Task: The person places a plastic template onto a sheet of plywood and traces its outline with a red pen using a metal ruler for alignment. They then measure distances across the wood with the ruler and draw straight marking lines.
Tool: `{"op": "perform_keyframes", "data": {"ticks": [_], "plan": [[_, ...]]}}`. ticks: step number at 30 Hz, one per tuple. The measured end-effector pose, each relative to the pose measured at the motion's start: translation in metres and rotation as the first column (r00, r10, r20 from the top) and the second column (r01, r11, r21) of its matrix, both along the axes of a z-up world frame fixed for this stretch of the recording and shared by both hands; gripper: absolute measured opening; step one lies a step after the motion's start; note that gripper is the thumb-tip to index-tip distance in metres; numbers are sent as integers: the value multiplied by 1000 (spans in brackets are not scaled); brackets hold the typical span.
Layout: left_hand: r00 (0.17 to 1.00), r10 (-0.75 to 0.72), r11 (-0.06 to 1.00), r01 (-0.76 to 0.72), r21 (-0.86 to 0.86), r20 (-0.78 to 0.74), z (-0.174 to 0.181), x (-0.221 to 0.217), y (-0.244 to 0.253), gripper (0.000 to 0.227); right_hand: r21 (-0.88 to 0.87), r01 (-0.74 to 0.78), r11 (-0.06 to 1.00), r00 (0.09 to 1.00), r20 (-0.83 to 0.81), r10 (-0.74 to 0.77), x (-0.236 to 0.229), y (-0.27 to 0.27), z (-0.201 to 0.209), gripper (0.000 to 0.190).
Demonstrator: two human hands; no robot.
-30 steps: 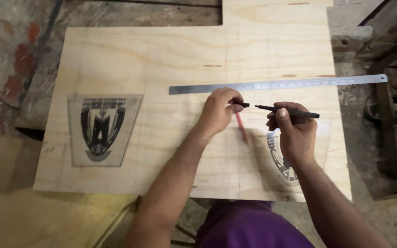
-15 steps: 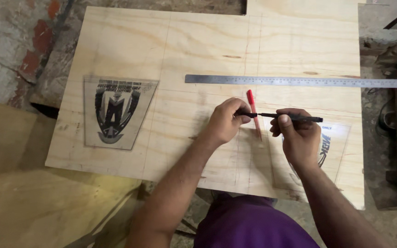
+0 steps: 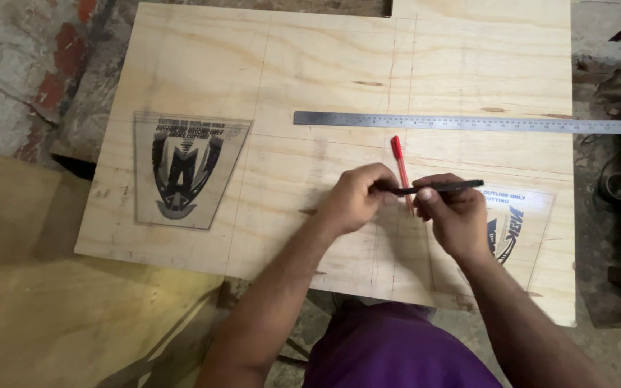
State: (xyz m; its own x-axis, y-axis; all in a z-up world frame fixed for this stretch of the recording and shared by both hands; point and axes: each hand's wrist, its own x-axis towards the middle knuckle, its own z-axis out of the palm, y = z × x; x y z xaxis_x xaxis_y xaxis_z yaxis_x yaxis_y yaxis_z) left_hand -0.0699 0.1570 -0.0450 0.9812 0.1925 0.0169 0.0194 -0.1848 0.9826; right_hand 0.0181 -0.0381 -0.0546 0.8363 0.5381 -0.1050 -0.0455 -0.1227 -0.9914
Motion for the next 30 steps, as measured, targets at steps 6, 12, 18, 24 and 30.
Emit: {"op": "perform_keyframes", "data": {"ticks": [6, 12, 18, 24, 30], "plan": [[980, -124, 969, 85, -233, -157, -14, -15, -1, 17, 109, -237, 965, 970, -24, 241, 10, -3, -9, 12], [958, 81, 989, -112, -98, -275, -5, -39, 2, 18, -192, -157, 969, 986, 26, 165, 6, 20, 12, 23], [753, 485, 862, -324, 391, -444, 28, -76, 13, 27, -814, 167, 556, 857, 399, 325, 5, 36, 28, 46], [736, 591, 727, -308, 614, -330, 37, -85, 18, 39, -829, -44, 557, 954, 129, 269, 4, 60, 7, 31], [761, 560, 768, -328, 550, -328, 18, -86, 17, 55, -678, -79, 731, 846, 342, 408, -53, 81, -6, 40]]}}
